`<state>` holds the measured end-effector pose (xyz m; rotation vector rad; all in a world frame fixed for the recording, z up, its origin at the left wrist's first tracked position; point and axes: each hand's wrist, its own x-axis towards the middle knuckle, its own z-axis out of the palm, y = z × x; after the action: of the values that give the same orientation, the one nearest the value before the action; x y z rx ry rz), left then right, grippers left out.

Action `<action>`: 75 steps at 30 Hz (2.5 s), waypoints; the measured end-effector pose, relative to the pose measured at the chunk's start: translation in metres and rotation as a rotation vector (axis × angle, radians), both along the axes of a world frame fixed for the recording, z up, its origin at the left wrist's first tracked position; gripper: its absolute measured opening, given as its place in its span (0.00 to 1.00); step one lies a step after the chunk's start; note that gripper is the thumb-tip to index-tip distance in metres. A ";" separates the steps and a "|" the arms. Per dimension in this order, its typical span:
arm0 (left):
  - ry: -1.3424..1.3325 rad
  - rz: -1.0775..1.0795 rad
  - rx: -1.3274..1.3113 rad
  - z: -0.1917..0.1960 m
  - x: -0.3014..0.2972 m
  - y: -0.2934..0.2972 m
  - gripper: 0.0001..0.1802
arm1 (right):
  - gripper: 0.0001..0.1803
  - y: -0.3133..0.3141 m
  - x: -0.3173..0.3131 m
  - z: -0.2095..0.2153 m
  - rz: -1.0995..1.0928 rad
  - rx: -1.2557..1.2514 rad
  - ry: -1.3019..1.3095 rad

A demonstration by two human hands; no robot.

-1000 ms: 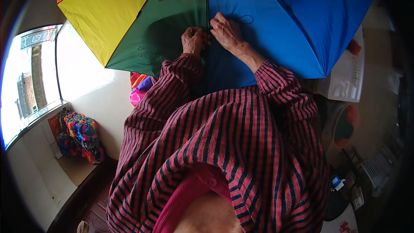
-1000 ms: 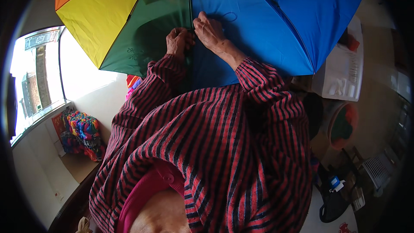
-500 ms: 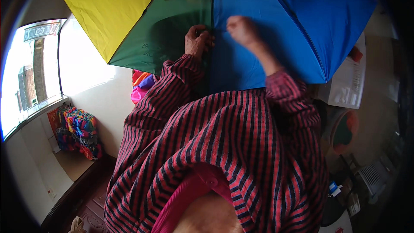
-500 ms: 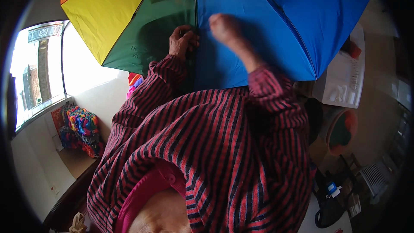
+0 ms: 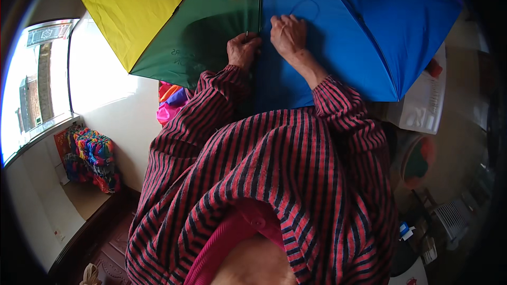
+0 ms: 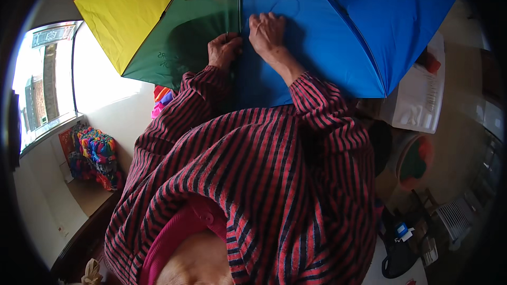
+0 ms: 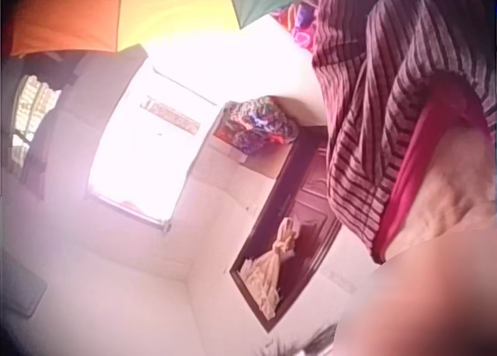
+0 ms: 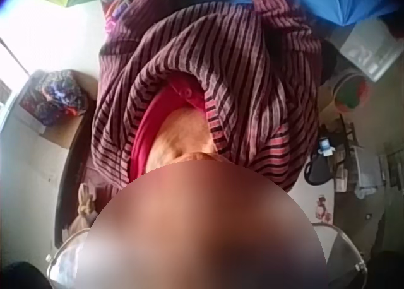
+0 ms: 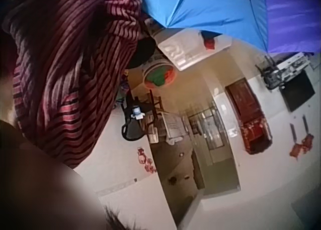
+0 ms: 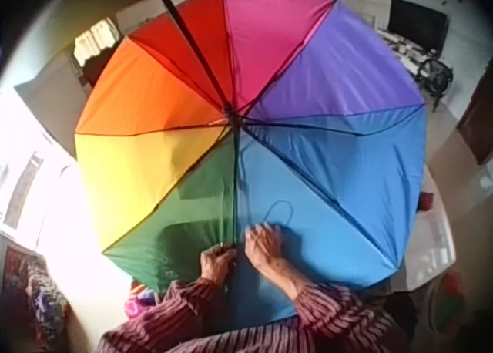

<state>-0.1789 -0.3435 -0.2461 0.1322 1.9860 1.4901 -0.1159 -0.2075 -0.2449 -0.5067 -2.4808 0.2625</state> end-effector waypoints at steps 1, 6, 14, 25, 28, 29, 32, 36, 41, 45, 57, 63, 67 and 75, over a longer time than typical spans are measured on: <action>0.012 -0.002 0.002 0.001 0.000 -0.002 0.15 | 0.03 -0.010 0.001 -0.003 -0.002 -0.003 -0.002; 0.024 0.012 0.049 0.001 -0.001 -0.001 0.14 | 0.02 -0.023 0.006 -0.012 0.154 -0.062 -0.081; 0.043 0.077 0.053 0.005 0.001 0.000 0.14 | 0.05 -0.020 -0.003 -0.002 0.154 -0.258 -0.220; 0.106 -0.025 -0.022 -0.001 0.002 -0.002 0.16 | 0.03 -0.012 -0.002 0.002 0.254 -0.282 -0.206; 0.083 -0.020 -0.044 -0.009 -0.001 -0.008 0.16 | 0.05 -0.004 0.005 0.007 0.144 -0.336 -0.311; 0.072 -0.019 -0.033 -0.009 -0.001 -0.007 0.16 | 0.05 -0.003 0.006 0.006 0.140 -0.334 -0.310; 0.053 -0.026 -0.009 -0.006 -0.001 0.000 0.15 | 0.05 -0.005 0.004 -0.001 -0.007 -0.214 -0.114; 0.033 -0.010 0.011 -0.004 -0.002 -0.001 0.14 | 0.03 -0.020 0.001 -0.008 0.138 -0.256 -0.128; -0.002 -0.001 0.028 -0.003 0.001 -0.002 0.14 | 0.02 -0.016 0.007 -0.007 0.221 -0.275 -0.206; -0.002 0.003 0.027 -0.001 0.001 -0.002 0.14 | 0.02 -0.013 0.004 -0.005 0.266 -0.309 -0.178; -0.021 -0.001 0.066 -0.003 0.002 -0.003 0.14 | 0.08 -0.014 0.002 -0.011 0.273 -0.241 -0.179; -0.063 0.028 0.101 0.003 0.003 -0.002 0.14 | 0.06 -0.001 0.001 -0.018 0.344 -0.260 -0.171; 0.008 0.124 0.110 -0.004 0.003 -0.001 0.12 | 0.10 -0.009 -0.003 -0.011 0.272 -0.462 -0.054; 0.052 0.125 0.070 -0.015 0.000 -0.001 0.12 | 0.14 -0.031 -0.015 0.022 0.125 -0.246 -0.429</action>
<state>-0.1788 -0.3446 -0.2614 0.0788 2.0164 1.6510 -0.1306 -0.2384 -0.2230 -0.5560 -2.9209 0.5659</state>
